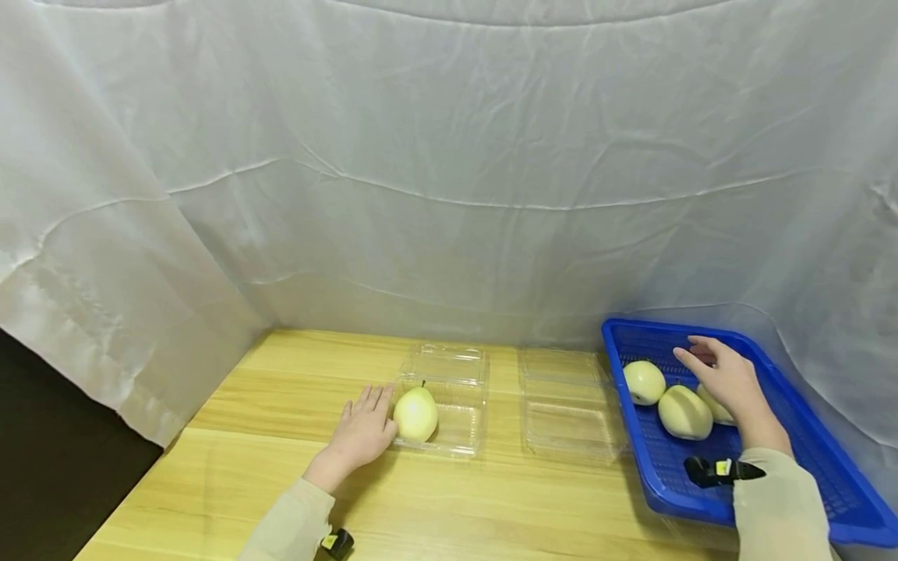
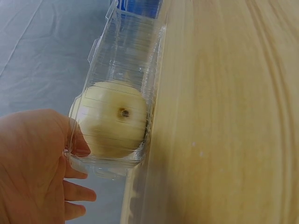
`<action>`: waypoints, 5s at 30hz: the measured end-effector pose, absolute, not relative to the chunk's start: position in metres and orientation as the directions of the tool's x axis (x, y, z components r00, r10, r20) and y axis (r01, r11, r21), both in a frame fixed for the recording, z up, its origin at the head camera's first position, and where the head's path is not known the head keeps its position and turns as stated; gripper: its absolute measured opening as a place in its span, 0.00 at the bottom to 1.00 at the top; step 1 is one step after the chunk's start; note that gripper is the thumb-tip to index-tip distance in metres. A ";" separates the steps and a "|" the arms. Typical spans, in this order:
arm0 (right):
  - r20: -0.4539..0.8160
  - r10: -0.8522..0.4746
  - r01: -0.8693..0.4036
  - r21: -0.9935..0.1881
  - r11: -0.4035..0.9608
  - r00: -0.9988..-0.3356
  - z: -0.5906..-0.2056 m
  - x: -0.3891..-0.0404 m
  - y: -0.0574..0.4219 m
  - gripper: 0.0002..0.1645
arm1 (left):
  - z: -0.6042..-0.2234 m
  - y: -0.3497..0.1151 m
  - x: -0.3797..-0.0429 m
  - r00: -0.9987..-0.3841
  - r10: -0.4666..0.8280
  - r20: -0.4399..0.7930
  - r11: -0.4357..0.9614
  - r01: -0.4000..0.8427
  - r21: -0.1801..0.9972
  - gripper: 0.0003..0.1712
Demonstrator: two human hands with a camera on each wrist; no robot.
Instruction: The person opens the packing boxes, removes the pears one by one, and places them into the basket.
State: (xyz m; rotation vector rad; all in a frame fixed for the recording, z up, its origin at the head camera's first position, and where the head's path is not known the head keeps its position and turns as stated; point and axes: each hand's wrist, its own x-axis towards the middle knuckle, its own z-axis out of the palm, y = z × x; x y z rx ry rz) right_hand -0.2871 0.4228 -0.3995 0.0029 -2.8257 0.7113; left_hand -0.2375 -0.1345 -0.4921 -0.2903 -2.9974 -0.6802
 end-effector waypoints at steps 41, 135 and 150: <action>0.455 -0.196 -0.460 -0.596 0.658 -0.869 -0.382 -0.255 0.253 0.26 | -0.492 -0.137 -0.237 -0.976 0.176 0.128 0.906 0.212 0.366 0.35; 0.121 -0.266 -0.271 -0.703 0.657 -0.956 -0.499 -0.262 0.039 0.47 | -0.491 -0.136 -0.237 -0.983 0.164 0.085 0.904 0.184 0.385 0.36; 0.118 -0.220 -0.240 -0.685 0.688 -0.968 -0.496 -0.260 0.038 0.49 | -0.491 -0.136 -0.237 -0.982 0.166 0.085 0.901 0.186 0.391 0.36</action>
